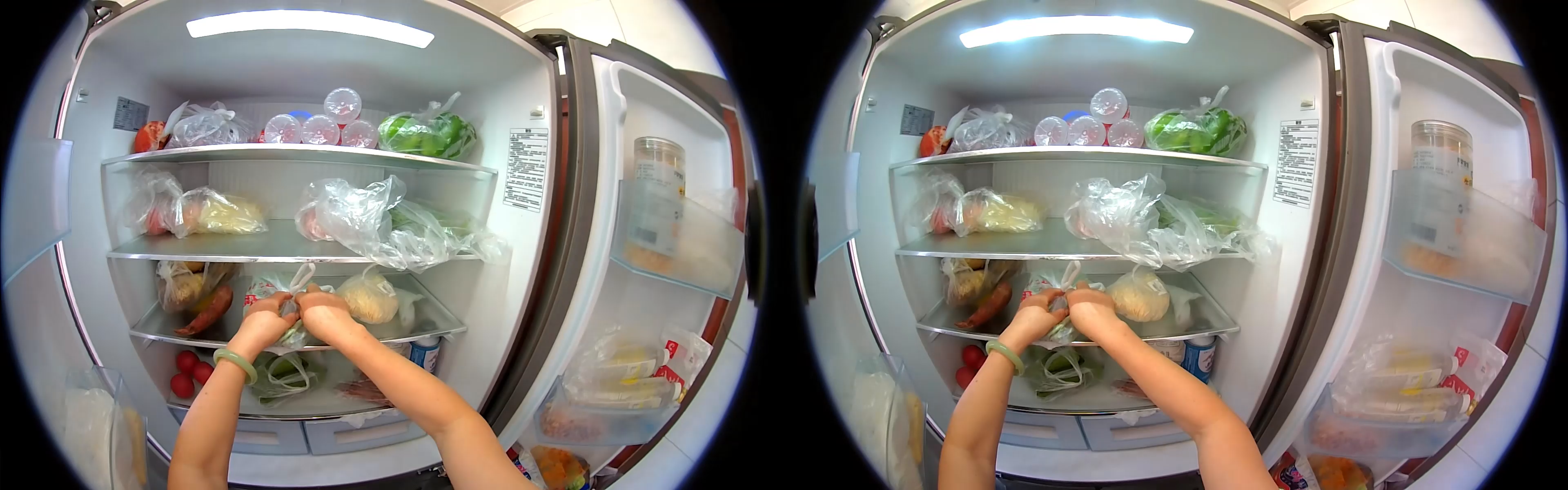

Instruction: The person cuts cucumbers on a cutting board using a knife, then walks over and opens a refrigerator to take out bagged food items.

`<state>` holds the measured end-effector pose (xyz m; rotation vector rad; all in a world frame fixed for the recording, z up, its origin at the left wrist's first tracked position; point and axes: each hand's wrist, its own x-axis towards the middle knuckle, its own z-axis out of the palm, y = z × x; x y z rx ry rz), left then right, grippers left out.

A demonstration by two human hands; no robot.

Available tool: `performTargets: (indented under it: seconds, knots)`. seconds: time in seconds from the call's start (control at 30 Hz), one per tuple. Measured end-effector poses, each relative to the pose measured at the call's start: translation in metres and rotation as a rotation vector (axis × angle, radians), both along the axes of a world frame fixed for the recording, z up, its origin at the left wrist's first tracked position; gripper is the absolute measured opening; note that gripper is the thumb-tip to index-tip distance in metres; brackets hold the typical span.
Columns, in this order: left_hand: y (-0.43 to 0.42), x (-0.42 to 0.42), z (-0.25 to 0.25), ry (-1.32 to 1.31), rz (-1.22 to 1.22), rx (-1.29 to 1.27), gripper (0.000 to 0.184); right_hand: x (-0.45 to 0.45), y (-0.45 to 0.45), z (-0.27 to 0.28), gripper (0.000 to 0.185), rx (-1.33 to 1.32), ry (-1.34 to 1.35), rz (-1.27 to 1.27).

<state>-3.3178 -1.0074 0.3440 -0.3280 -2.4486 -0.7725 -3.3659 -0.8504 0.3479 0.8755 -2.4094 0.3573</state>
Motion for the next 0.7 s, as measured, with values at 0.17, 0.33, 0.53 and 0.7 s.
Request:
performTargets:
  seconds: [0.17,0.33,0.53,0.7]
  knots:
    - [-0.003,-0.006,-0.006,0.003,-0.006,0.008,0.053,-0.006,-0.002,-0.002,0.018,0.005,-0.006,0.002]
    - [-0.003,-0.006,-0.005,-0.006,-0.018,0.038,0.055,-0.012,-0.007,0.001,0.018,-0.015,0.091,0.004]
    - [-0.005,-0.015,-0.011,-0.004,0.02,0.151,0.066,-0.013,0.006,0.027,0.018,-0.27,-0.049,-0.03]
    - [-0.011,-0.021,-0.014,-0.032,0.085,0.032,0.075,-0.004,0.025,0.017,0.016,-0.275,0.133,0.115]
